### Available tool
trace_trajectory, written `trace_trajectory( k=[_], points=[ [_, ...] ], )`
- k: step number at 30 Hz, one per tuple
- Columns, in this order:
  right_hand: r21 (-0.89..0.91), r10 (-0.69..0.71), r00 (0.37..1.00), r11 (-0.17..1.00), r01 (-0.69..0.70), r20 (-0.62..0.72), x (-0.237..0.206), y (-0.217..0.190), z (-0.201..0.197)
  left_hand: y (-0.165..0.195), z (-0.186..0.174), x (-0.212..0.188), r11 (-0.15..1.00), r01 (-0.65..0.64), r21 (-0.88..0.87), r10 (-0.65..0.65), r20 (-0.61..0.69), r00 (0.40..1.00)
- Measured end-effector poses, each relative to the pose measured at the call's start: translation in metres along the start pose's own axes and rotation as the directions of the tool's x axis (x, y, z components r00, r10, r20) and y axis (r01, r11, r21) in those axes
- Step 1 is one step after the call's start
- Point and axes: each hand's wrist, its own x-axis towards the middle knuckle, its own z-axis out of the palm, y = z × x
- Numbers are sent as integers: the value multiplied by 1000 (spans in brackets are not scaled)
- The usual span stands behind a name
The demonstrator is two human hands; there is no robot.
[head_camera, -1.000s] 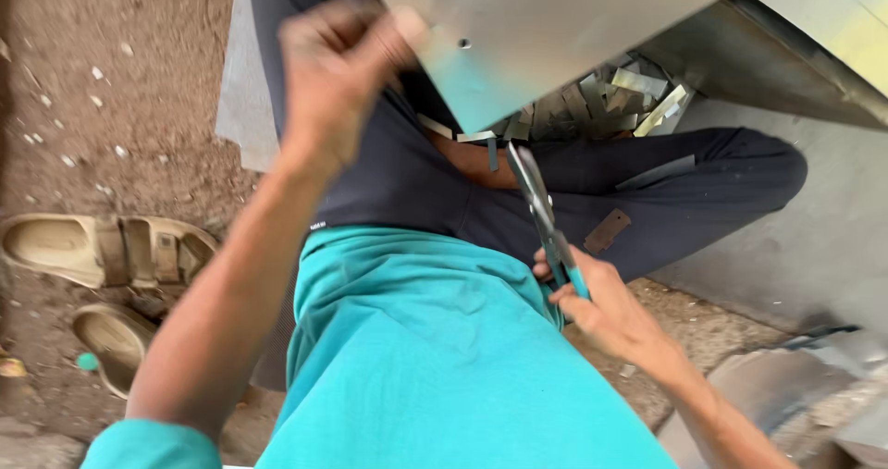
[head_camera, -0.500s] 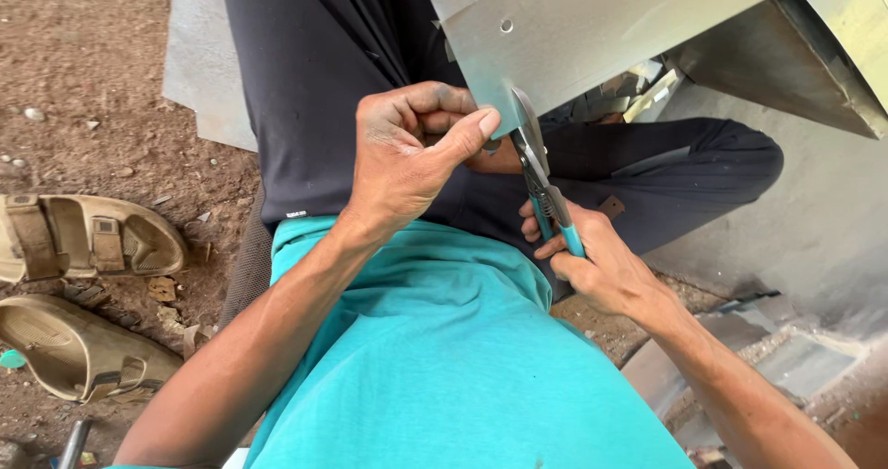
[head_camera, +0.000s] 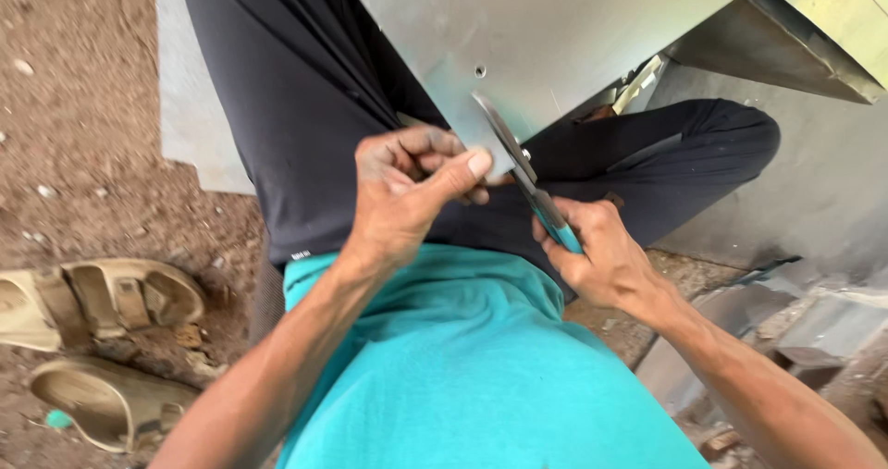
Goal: The person uses tin snips to cut a large metal sheet resting on their lap. They repeatedly trim the edges, creating small metal strips that fall to the ground. The person occasionally repositions the sheet to access different sections.
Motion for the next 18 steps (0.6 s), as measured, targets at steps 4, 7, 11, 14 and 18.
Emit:
trace_trajectory(
  k=[4,7,11,14,18],
  points=[
    [79,-190,982,979,190,0,0,-11,-8,-7,-4,-3,999,45,-6,-45,12,999],
    [35,-117,993,992,118,-21,-1,-19,-11,-14,-4,-6,998,66,-14,-65,28,997],
    [9,-97,994,995,98,-56,-1,-28,-11,2,7,-4,997,47,-54,-45,37,998],
    [-23,-70,995,997,68,-73,2,-25,-8,37,9,1,986,114,123,-122,65,990],
    [-3,-43,996,999,42,-77,2,-2,0,68,-18,5,780,-132,612,108,76,991]
  ],
)
